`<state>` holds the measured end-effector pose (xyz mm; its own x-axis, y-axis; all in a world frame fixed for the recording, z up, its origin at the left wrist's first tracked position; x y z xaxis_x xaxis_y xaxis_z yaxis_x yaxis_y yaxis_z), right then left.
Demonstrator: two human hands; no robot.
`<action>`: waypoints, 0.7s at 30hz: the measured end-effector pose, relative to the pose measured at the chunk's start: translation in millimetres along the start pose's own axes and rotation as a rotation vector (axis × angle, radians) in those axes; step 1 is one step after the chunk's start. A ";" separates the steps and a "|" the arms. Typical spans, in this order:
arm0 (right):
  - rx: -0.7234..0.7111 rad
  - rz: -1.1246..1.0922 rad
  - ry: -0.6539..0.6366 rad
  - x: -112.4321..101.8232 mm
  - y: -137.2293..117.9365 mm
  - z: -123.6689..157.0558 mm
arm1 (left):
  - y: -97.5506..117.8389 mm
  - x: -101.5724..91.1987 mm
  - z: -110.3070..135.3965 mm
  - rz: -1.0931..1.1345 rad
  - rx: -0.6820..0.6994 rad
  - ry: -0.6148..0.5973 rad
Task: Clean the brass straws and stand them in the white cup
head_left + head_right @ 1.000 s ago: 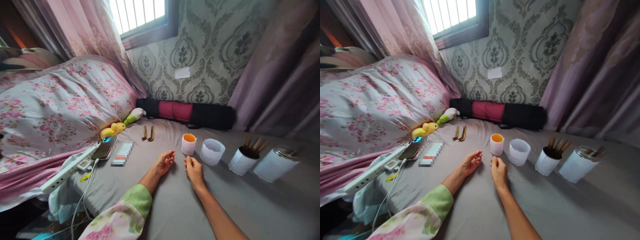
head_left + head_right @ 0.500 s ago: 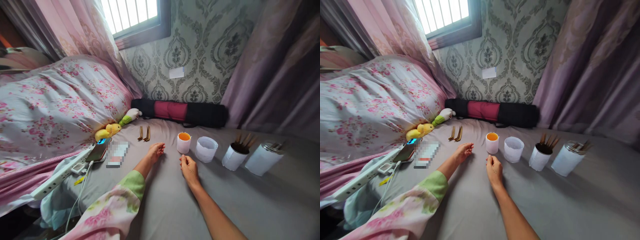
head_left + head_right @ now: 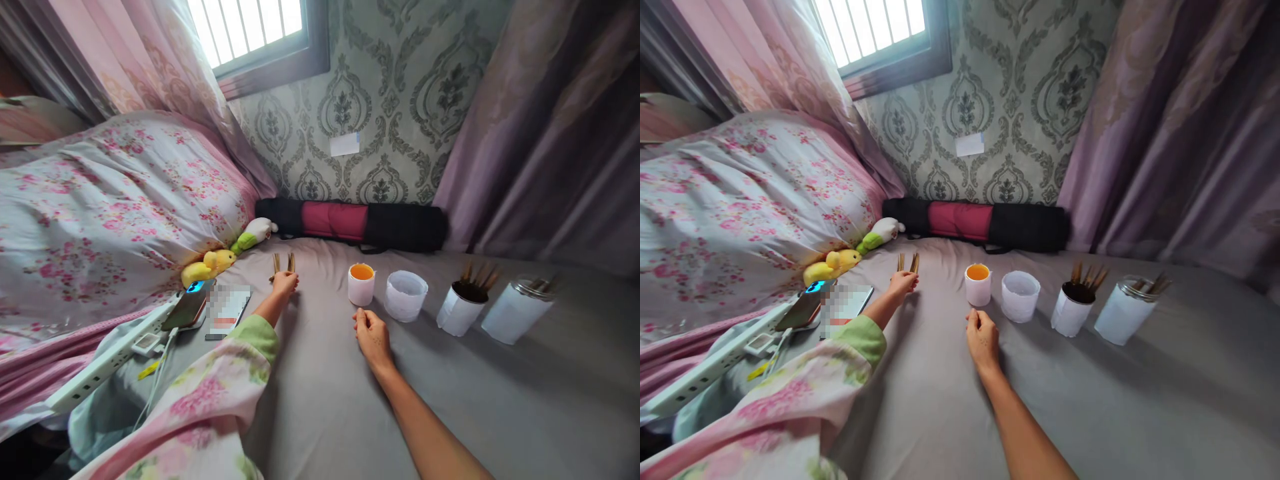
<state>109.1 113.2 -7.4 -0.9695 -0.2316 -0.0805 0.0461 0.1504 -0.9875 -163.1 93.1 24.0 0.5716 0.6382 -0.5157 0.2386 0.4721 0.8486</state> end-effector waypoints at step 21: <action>-0.026 0.003 0.036 -2.2 -6.0 1.2 | -1.4 -10.2 -43.8 -0.727 0.141 0.066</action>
<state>111.2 111.6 -1.4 -0.9773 -0.1965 -0.0786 0.0437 0.1761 -0.9834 -203.6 112.5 22.8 0.1843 0.2319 -0.9551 0.6399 0.7093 0.2957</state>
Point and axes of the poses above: each hand's wrist, its own z-axis away from the middle knuckle, its own x-axis out of the palm, y = z × x, the point moved 5 cm from there along -z, towards the middle knuckle, and after that the axes turned 9 degrees about -z, right-handed, at the moved point
